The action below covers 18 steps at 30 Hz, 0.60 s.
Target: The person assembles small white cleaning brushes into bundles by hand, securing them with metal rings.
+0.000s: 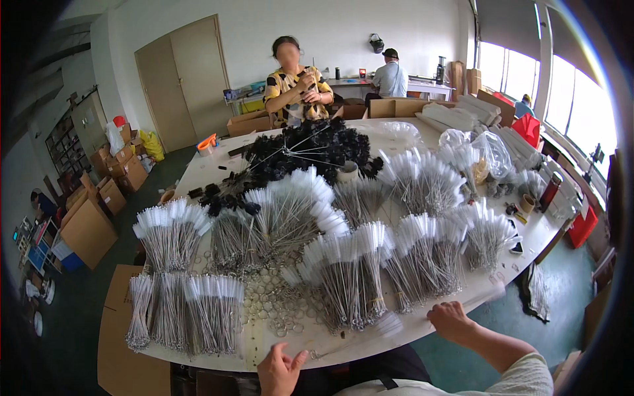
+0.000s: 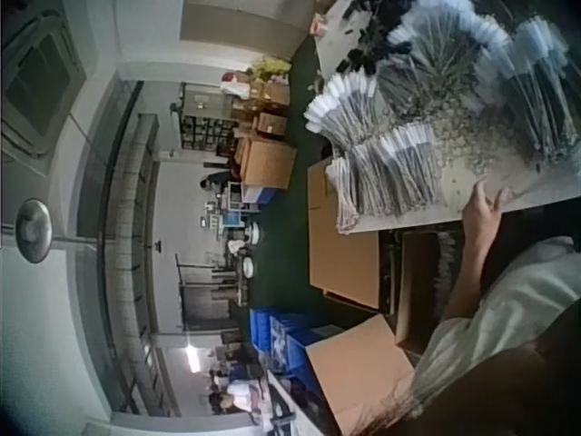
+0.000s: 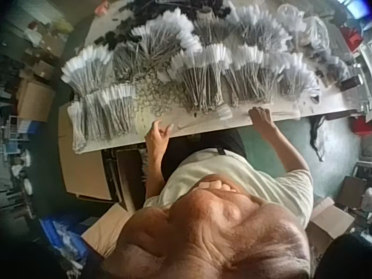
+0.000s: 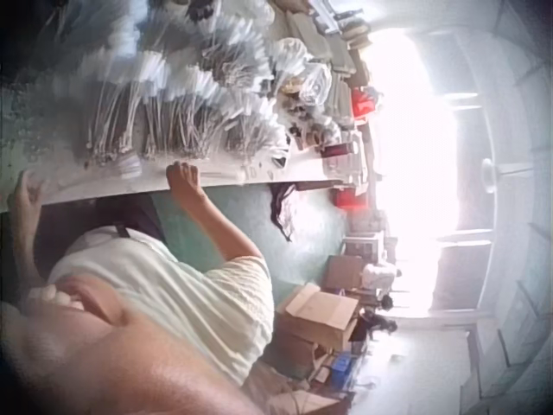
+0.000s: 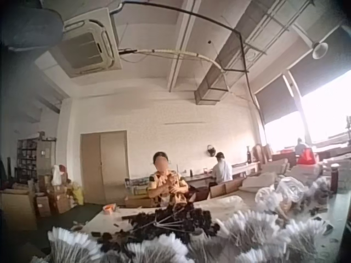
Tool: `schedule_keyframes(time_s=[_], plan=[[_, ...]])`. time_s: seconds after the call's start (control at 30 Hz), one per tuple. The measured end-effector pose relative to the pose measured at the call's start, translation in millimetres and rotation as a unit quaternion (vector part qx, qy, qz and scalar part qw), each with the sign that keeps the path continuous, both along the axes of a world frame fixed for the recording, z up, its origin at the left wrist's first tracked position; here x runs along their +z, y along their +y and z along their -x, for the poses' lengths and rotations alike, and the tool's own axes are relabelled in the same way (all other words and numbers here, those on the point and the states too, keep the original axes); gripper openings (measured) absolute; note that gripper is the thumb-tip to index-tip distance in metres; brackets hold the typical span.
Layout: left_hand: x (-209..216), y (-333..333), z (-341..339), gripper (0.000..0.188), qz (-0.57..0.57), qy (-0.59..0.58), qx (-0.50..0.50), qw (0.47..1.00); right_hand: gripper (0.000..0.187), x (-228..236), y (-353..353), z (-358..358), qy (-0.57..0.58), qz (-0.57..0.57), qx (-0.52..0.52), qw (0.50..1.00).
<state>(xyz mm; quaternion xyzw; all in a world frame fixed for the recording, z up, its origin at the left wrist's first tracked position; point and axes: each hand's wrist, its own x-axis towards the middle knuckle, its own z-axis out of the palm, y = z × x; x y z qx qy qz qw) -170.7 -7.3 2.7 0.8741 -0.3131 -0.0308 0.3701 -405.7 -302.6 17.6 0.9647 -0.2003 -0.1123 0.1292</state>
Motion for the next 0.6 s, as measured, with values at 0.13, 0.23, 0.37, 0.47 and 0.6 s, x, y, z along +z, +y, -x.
schedule_keyframes(time_s=[0.13, 0.23, 0.37, 0.47, 0.6], plan=[[-16.6, -3.8, 6.8, 0.034, -0.033, 0.050, -0.042, 0.997, 0.013, 10.0, 12.2, -10.2, -0.213, -0.268, -0.027, 0.939], [-19.9, -12.0, 5.4, 0.024, 0.016, 0.051, -0.077, 0.996, 0.011, 14.7, 38.0, -38.6, -0.337, -0.320, 0.062, 0.884], [-21.4, -19.1, 4.1, 0.020, 0.047, -0.005, -0.097, 0.994, 0.017, 9.5, 76.3, -81.3, -0.330, -0.365, 0.180, 0.852], [-7.6, -20.2, 7.5, 0.012, 0.026, 0.015, -0.070, 0.997, 0.009, 27.4, 108.1, -107.5, -0.260, -0.318, 0.205, 0.888], [28.4, -33.5, 14.8, 0.008, 0.335, 0.225, -0.061, 0.913, 0.007, 17.1, 118.2, -118.7, -0.283, -0.359, 0.201, 0.866]])
